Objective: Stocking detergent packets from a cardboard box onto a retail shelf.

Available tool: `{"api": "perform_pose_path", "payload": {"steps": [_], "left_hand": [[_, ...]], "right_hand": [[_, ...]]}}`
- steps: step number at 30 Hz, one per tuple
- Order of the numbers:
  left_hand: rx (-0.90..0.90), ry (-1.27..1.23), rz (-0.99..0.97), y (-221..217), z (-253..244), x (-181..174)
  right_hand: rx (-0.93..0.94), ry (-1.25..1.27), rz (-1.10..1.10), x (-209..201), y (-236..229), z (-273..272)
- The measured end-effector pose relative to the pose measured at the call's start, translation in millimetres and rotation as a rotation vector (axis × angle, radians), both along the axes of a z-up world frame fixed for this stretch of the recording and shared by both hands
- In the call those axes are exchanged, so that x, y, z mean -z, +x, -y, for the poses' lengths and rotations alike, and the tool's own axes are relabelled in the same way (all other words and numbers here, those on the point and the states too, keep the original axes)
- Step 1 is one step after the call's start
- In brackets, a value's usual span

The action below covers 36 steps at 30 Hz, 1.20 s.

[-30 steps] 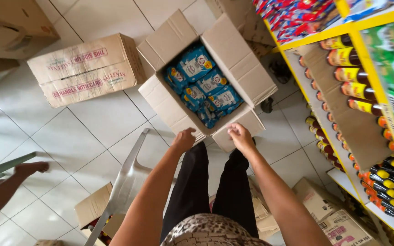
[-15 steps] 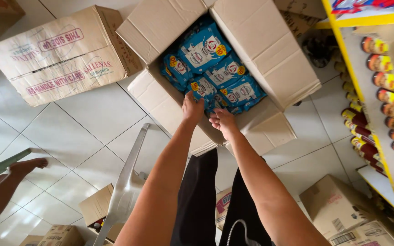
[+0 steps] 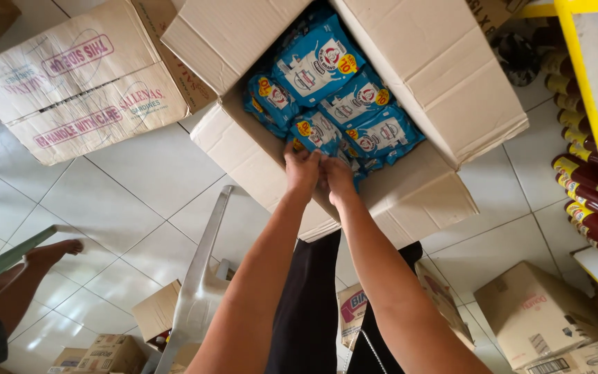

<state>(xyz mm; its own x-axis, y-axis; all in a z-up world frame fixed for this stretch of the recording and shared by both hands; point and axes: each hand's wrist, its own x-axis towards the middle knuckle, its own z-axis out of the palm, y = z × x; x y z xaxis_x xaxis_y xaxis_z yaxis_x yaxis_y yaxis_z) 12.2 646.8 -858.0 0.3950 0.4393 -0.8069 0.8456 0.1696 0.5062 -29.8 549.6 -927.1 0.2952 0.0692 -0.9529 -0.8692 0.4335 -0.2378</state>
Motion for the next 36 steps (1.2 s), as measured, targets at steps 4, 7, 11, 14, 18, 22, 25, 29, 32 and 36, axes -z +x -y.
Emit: {"api": "perform_pose_path", "payload": {"steps": [4, 7, 11, 14, 18, 22, 25, 29, 32, 36], "left_hand": [[-0.075, -0.083, -0.016, -19, 9, -3], [-0.162, -0.137, 0.043, -31, 21, -25], [-0.059, -0.089, 0.023, -70, 38, -56], [-0.157, -0.243, 0.302, -93, 57, -98], [-0.107, -0.353, 0.443, -111, 73, -179], [0.141, -0.496, 0.568, -127, 75, -255], [0.393, -0.741, 0.621, -118, 71, -340], [0.480, -0.880, 0.410, -87, 83, -476], [0.776, -0.863, 0.566, -79, 99, -510], [0.856, -0.552, 0.662, -71, 130, -575]], "right_hand": [[0.075, 0.059, 0.272, -29, -20, 9], [-0.071, -0.169, 0.312, -90, -33, 16], [-0.325, -0.450, 0.562, -163, -63, 47], [-0.407, -0.451, 0.583, -215, -76, 79], [-0.388, -0.339, 0.425, -261, -95, 148], [0.001, -0.279, 0.179, -360, -82, 209], [0.026, 0.027, 0.152, -419, -88, 253], [-0.138, 0.302, 0.276, -488, -101, 286], [-0.179, 0.392, 0.422, -551, -105, 295], [-0.001, 0.263, 0.665, -613, -113, 301]]}}
